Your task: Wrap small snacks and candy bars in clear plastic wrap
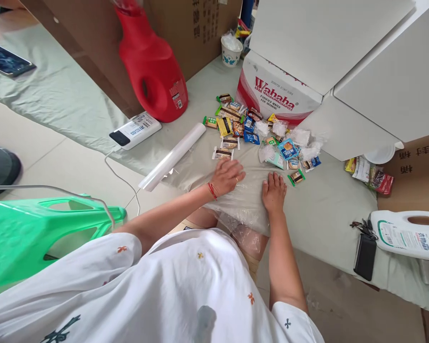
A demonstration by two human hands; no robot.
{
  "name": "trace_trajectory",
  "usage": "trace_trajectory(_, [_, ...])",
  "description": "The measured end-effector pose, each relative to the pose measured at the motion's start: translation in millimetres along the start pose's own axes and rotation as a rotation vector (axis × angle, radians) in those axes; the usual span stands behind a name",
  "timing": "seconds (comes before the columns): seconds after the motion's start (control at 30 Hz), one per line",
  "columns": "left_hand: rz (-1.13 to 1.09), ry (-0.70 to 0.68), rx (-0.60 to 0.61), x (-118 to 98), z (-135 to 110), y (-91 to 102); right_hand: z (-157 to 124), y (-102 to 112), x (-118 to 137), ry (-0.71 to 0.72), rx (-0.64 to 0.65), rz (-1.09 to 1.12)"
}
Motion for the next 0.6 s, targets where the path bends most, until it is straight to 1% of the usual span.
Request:
trace_trajectory(0.03, [0.003,-0.116,0.087,-1.8,-3.0,0.0,5.7,3.2,-8.5,0.021,0.02,-0.02])
trace_trajectory(0.07, [0.014,-0.197,0.148,-2.9,-5.8,0.8,11.6,6.5,-16.9,0.035,0.032,-0.038])
trace_trajectory(0.1, [0.032,-0.238,0.177,-2.9,-8.1,2.3,17.5,9.7,-24.8,0.043,0.038,-0.054])
trace_trajectory(0.13, [0.056,-0.236,0.172,-2.1,-9.9,4.3,23.3,12.6,-32.0,0.047,0.042,-0.063])
trace_trajectory(0.17, [0.083,-0.196,0.142,-0.4,-11.2,6.6,28.9,15.3,-37.9,0.05,0.048,-0.066])
trace_trajectory(0.23, [0.146,-0.032,0.043,4.4,-13.1,11.0,40.0,20.0,-45.2,0.04,0.048,-0.059])
trace_trajectory(0.3, [0.205,0.138,-0.034,8.6,-14.5,13.3,51.4,24.7,-46.4,-0.013,-0.004,-0.061])
trace_trajectory(0.33, [0.225,0.193,-0.053,9.9,-14.9,13.6,57.4,27.0,-45.0,-0.047,-0.052,-0.069])
trace_trajectory(0.4, [0.238,0.232,-0.059,10.9,-14.3,12.6,70.5,30.7,-39.2,-0.08,-0.16,-0.081])
trace_trajectory(0.43, [0.234,0.233,-0.054,11.2,-13.5,11.7,77.6,31.8,-35.9,-0.064,-0.196,-0.076])
trace_trajectory(0.47, [0.226,0.231,-0.044,11.9,-12.4,10.6,85.0,32.4,-33.1,-0.031,-0.21,-0.062])
trace_trajectory(0.53, [0.205,0.236,-0.02,14.8,-10.3,8.7,99.0,33.6,-31.8,0.042,-0.192,-0.014])
trace_trajectory(0.6, [0.177,0.255,-0.015,19.2,-8.6,7.8,109.5,38.3,-38.4,0.075,-0.168,0.042])
Point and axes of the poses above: each hand's wrist, its own z-axis towards the middle knuckle, its own y-axis out of the back of the hand, x = y × z, the point moved 2 cm from there along z, towards the middle knuckle, and after that the axes turned 10 degrees about y, right-handed, at the moved point
